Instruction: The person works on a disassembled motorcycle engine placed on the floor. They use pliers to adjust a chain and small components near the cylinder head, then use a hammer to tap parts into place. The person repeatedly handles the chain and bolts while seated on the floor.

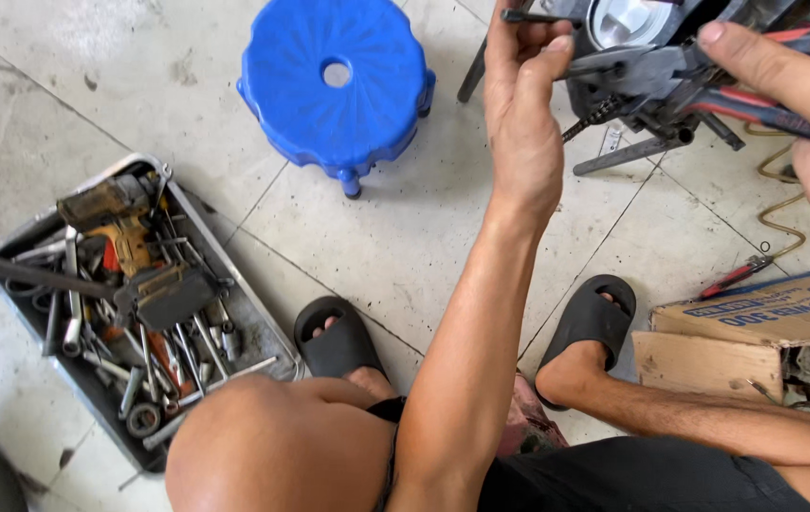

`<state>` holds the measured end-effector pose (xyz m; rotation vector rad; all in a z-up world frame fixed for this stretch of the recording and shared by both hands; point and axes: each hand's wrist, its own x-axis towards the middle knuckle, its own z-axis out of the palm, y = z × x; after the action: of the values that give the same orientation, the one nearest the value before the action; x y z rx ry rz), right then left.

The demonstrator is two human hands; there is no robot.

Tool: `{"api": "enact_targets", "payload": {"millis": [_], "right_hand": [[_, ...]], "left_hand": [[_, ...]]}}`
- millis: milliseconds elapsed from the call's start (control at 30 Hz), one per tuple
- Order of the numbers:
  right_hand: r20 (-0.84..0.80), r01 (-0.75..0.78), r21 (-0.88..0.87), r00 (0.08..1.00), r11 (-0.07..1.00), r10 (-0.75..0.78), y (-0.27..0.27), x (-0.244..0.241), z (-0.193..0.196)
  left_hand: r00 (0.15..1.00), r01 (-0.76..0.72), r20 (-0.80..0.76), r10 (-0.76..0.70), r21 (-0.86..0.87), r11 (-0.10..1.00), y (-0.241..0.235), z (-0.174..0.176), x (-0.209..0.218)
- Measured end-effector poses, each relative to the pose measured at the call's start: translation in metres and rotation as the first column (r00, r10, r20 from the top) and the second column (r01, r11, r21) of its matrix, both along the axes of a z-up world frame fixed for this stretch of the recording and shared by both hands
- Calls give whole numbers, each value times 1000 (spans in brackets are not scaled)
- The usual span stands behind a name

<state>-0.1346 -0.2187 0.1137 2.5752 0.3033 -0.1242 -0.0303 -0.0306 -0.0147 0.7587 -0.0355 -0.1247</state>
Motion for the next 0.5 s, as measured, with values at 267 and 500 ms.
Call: {"api": "enact_targets", "payload": {"millis": [267, 500], "right_hand": [[-384, 433, 442, 883, 785, -271, 8, 19, 2], [135, -107, -638, 959, 763, 248, 16, 11, 24]], "left_hand": [[1000, 1, -15, -2, -34, 999, 9, 8, 4], [999, -23, -44, 15, -169, 985, 8, 4, 8]]}}
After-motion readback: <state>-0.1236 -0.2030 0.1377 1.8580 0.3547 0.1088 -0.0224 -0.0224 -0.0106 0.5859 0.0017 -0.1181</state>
